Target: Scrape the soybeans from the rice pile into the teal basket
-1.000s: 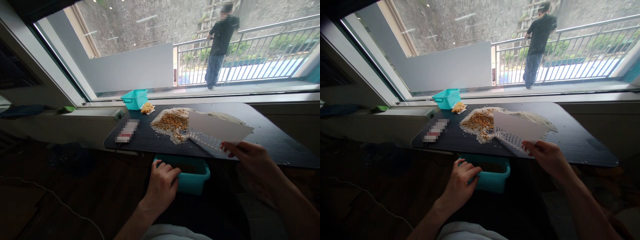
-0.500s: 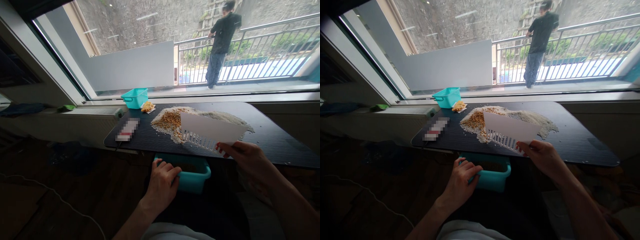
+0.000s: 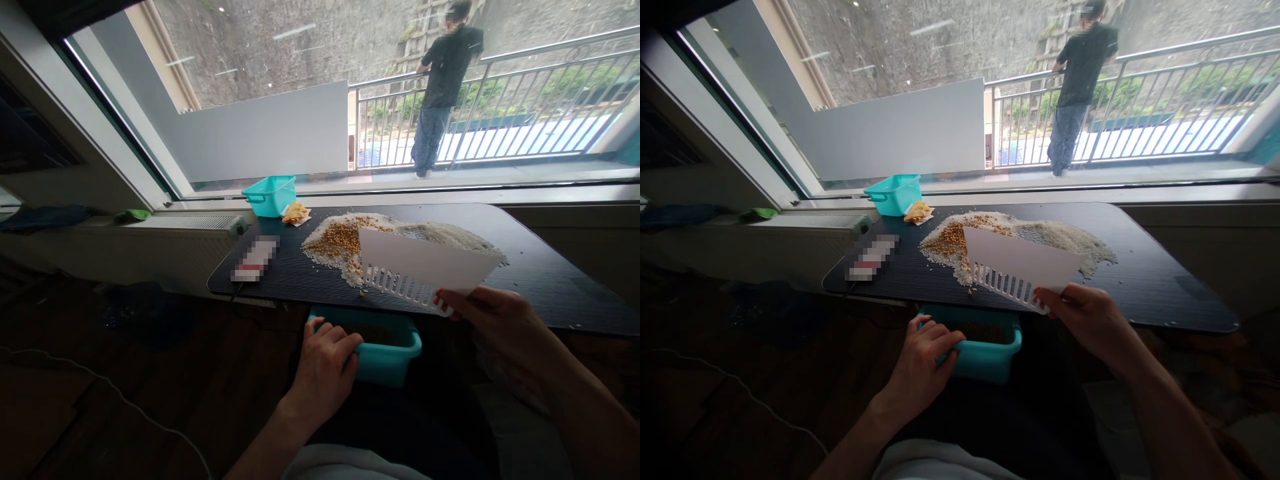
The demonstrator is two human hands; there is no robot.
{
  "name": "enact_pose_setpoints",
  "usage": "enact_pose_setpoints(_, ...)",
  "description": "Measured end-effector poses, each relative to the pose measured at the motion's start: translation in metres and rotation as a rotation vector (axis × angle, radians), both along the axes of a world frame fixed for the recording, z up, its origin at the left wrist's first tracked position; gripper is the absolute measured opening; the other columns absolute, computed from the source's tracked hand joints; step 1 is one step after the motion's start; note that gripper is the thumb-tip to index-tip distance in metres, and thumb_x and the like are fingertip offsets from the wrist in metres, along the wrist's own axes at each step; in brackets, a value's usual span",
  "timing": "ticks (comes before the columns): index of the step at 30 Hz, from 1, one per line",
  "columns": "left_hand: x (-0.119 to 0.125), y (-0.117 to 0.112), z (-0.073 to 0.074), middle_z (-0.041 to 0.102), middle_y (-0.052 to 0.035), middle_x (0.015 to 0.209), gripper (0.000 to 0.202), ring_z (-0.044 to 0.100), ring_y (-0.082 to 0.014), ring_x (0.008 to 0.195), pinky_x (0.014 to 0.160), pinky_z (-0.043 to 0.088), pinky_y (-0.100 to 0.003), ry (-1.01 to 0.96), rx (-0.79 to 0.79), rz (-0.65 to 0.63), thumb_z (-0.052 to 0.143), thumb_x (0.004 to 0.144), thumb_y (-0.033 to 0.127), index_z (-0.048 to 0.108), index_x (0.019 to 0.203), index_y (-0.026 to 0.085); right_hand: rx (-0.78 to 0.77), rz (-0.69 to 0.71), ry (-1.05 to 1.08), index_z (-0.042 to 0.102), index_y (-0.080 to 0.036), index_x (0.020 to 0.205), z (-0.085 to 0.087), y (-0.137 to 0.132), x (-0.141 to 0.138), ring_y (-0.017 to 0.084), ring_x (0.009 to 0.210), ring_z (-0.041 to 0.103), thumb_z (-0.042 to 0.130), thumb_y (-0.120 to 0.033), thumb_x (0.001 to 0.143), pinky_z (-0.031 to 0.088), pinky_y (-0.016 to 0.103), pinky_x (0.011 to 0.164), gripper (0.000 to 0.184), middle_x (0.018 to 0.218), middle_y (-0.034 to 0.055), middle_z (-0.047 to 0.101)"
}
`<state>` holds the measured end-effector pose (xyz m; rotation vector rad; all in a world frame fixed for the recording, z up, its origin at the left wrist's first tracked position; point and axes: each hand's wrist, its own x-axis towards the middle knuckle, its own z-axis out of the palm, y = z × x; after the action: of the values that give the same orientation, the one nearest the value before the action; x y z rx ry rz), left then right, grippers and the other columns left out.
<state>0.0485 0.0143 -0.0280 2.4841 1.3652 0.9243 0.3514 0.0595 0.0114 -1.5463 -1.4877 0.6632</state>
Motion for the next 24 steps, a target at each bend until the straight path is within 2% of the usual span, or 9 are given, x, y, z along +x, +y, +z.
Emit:
enact_pose_setpoints(6,-0.001,0.0,-0.001,0.077,-0.0033,0.085,0.028,0.071,-0.024,0.084,0.107,0.045,-0.055,-0.005,0.004,-0.008,0.055,0.094,0.008,0.079,0.1,0.023,-0.017,0.069,0.011,0.08,-0.025,0.061,0.004,-0.001,-0.012,0.025,0.06,0.07,0.076,-0.089,0.064,0.057,0.036,0.057,0.064,0.062,0.0065,0.077)
enact_pose_setpoints(11,-0.001,0.0,0.0,0.076,-0.004,0.086,0.029,0.07,-0.0246,0.084,0.109,0.044,-0.058,-0.005,-0.011,-0.015,0.055,0.094,0.008,0.079,0.103,0.022,-0.105,0.129,0.072,0.084,-0.021,0.064,0.01,-0.012,-0.016,0.028,0.065,0.072,0.08,-0.09,0.058,0.059,0.038,0.062,0.07,0.069,0.0108,0.081)
enact_pose_setpoints(13,-0.001,-0.001,0.0,0.076,-0.0042,0.086,0.03,0.07,-0.0246,0.084,0.109,0.044,-0.059,-0.005,-0.018,-0.012,0.055,0.093,0.006,0.079,0.103,0.022,-0.101,0.095,0.097,0.082,-0.021,0.062,0.01,-0.015,-0.012,0.028,0.065,0.071,0.082,-0.09,0.054,0.059,0.037,0.061,0.07,0.069,0.0112,0.081)
enact_pose_setpoints(17,0.001,-0.003,0.0,0.076,-0.004,0.085,0.03,0.071,-0.0244,0.085,0.109,0.045,-0.058,-0.001,-0.017,-0.003,0.056,0.093,0.006,0.08,0.102,0.023,-0.013,-0.037,0.112,0.078,-0.022,0.058,0.013,-0.01,-0.004,0.024,0.061,0.068,0.083,-0.089,0.056,0.058,0.036,0.06,0.066,0.065,0.0097,0.077)
enact_pose_setpoints(24,0.002,-0.003,0.003,0.078,-0.0049,0.085,0.026,0.073,-0.0257,0.086,0.108,0.047,-0.058,0.014,-0.04,-0.014,0.061,0.094,0.008,0.081,0.102,0.022,-0.024,-0.014,0.098,0.08,-0.022,0.057,0.013,0.007,-0.007,0.022,0.055,0.066,0.081,-0.093,0.049,0.058,0.037,0.057,0.072,0.062,0.0097,0.076)
